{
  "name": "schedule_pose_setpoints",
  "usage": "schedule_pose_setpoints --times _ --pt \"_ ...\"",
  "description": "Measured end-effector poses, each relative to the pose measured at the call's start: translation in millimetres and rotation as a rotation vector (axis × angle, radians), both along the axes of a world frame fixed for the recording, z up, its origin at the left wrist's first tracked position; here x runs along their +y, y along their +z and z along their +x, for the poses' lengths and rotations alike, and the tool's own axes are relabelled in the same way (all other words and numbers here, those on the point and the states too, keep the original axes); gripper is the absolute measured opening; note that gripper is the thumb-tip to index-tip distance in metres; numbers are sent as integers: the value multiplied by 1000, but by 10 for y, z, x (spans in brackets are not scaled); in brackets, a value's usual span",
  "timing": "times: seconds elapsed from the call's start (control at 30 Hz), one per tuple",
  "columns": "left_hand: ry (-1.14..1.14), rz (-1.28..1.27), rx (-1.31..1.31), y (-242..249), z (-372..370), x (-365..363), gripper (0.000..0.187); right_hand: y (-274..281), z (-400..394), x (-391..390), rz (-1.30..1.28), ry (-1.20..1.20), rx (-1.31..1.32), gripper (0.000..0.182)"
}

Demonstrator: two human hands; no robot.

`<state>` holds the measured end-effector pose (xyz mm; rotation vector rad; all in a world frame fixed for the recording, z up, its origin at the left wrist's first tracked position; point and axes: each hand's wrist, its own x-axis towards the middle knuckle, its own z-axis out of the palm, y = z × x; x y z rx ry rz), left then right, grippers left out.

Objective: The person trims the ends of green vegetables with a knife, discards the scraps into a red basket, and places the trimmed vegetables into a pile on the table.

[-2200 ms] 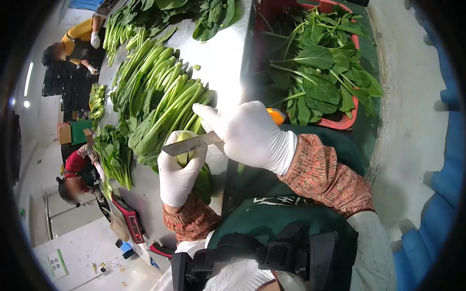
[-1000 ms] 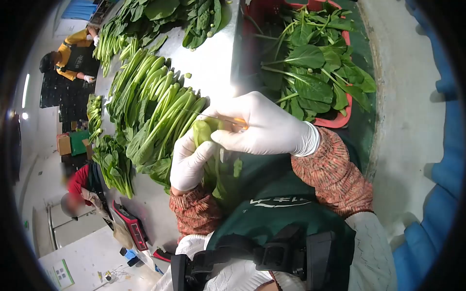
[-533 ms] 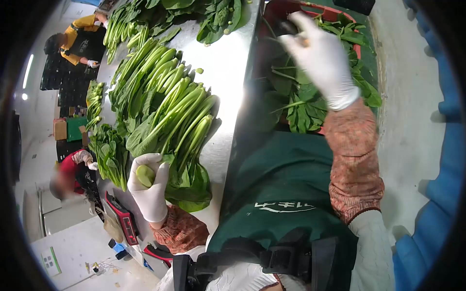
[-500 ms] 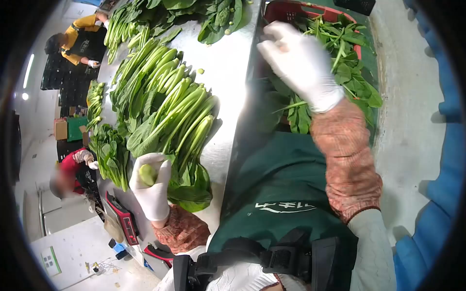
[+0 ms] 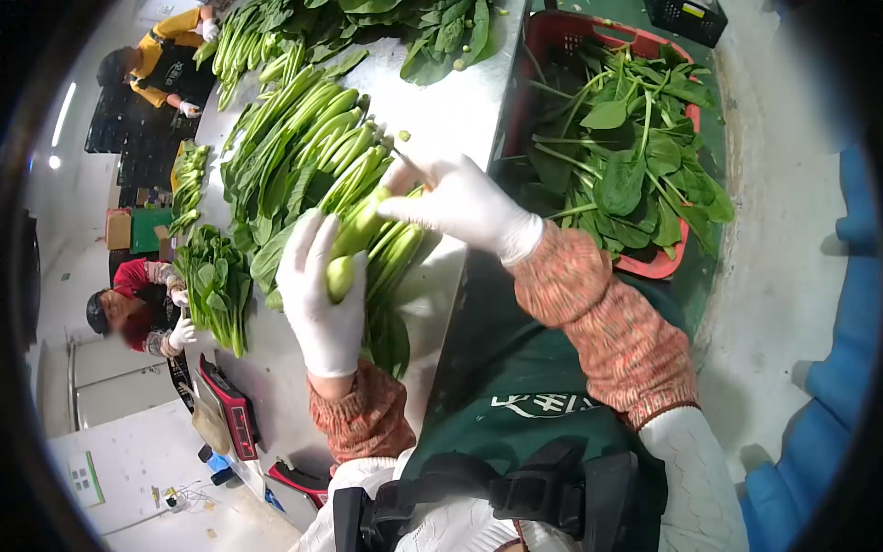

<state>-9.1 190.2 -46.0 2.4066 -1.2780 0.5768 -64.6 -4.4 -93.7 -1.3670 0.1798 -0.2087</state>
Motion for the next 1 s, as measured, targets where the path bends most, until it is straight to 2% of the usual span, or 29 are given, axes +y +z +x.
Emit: schedule_pose_setpoints --times 0.07,0.13,0.27,0.3,0.4,0.5,0.6,0.63,0.73,0.77,0.83,0.87,0.97,1.0 --pt "9 11 256 -68 -51 -51 47 169 -225 78 -24 11 -15 20" --pt "-12 -35 247 -47 -106 -73 44 35 -307 115 -79 -55 -225 18" --pt "-8 -70 259 -3 -189 -73 36 -83 -418 122 -772 -314 -206 31" --pt "-4 -78 255 -12 -214 -87 37 -49 -458 146 -752 -265 -161 41" --pt "-17 -99 265 34 -299 -153 37 2 -534 213 -750 -224 -106 47" --pt "-62 -155 290 56 -359 -210 36 -34 -526 198 -787 -293 -143 46" --pt "-92 -189 333 22 -375 -225 32 -64 -553 187 -710 -223 -164 46" --pt "-88 -184 326 14 -373 -232 29 -109 -545 186 -677 -209 -152 38" --pt "-82 -185 331 -10 -361 -232 26 -631 -389 30 -688 -100 -19 31" --pt "-85 -188 349 -15 -354 -225 26 -702 -370 63 -240 -150 1 33" --pt "-82 -197 429 -34 -352 -198 26 -303 -509 -83 77 80 12 37" --pt "-80 -196 490 -52 -363 -187 26 -128 -596 -98 171 173 -22 38" --pt "-89 -285 571 -64 -368 -227 27 -122 -470 82 231 158 -297 36" --pt "-81 -278 506 -11 -359 -212 27 -108 -474 55 183 111 -276 31"
